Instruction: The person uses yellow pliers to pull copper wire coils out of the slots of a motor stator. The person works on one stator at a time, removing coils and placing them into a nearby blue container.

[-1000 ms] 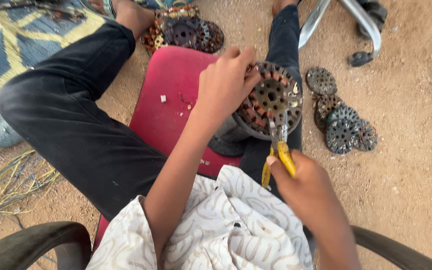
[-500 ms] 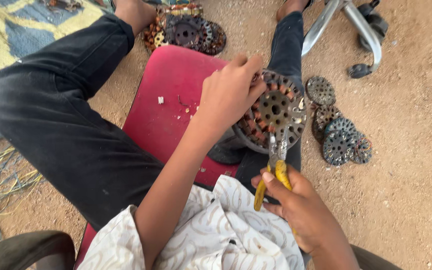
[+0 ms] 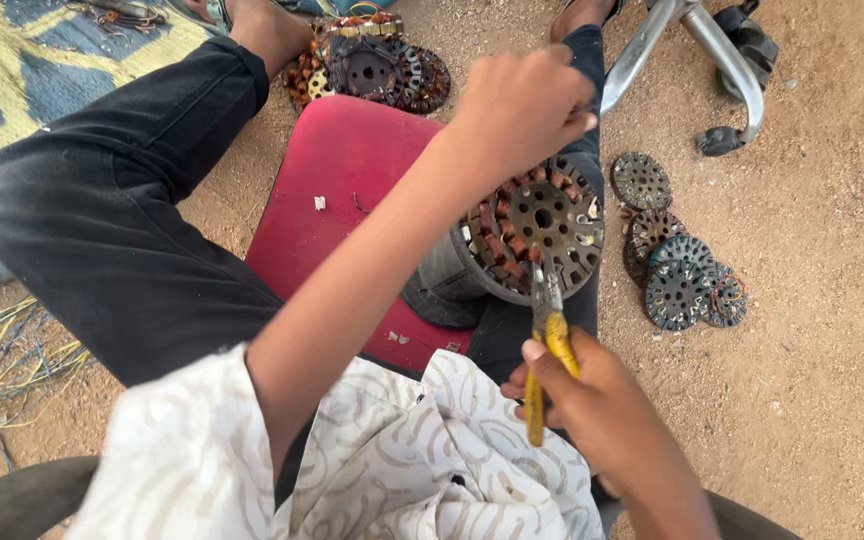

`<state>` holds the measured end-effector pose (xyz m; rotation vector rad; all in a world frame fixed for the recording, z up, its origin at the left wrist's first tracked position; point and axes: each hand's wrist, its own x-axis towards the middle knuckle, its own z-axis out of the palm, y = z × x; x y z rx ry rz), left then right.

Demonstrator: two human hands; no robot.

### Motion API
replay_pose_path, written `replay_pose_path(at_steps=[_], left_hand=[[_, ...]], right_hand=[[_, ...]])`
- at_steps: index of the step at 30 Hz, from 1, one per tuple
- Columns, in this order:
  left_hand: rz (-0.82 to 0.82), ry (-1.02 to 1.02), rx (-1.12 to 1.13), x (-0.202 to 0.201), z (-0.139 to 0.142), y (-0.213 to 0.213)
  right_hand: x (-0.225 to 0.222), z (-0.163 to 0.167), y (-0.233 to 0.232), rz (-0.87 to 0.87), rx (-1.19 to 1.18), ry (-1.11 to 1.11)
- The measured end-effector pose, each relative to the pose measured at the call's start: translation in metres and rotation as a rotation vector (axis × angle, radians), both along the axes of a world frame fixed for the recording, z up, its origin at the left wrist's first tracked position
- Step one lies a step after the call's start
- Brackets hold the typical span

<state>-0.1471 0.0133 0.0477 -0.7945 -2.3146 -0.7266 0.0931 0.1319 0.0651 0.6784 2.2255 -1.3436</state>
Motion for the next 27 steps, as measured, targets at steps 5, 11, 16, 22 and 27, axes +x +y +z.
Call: replay_pose_path(at_steps=[5, 11, 16, 22, 27], left_hand=[[-0.235, -0.069, 0.056, -0.024, -0.026, 0.025], [-0.2, -0.01, 0.0, -0.026, -0.044, 0.034], [-0.181, -0.227, 0.015, -0.025, -0.045, 0.032], [-0.188, -0.124, -0.015, -0.023, -0.042, 0.027], [-0.166, -0.119, 0.019, -0.032, -0.056, 0.033]], right_hand=[[-0.013, 0.019, 0.009, 0.044, 0.073, -0.108], [-0.018, 0.033, 0.001, 0.1, 0.192, -0.143], [0.0, 0.02, -0.033, -0.038, 0.183, 0.047], [-0.006, 0.032, -0.027, 0.01, 0.211, 0.027], [-0.003, 0.014, -0.04, 0.089, 0.402, 0.095]])
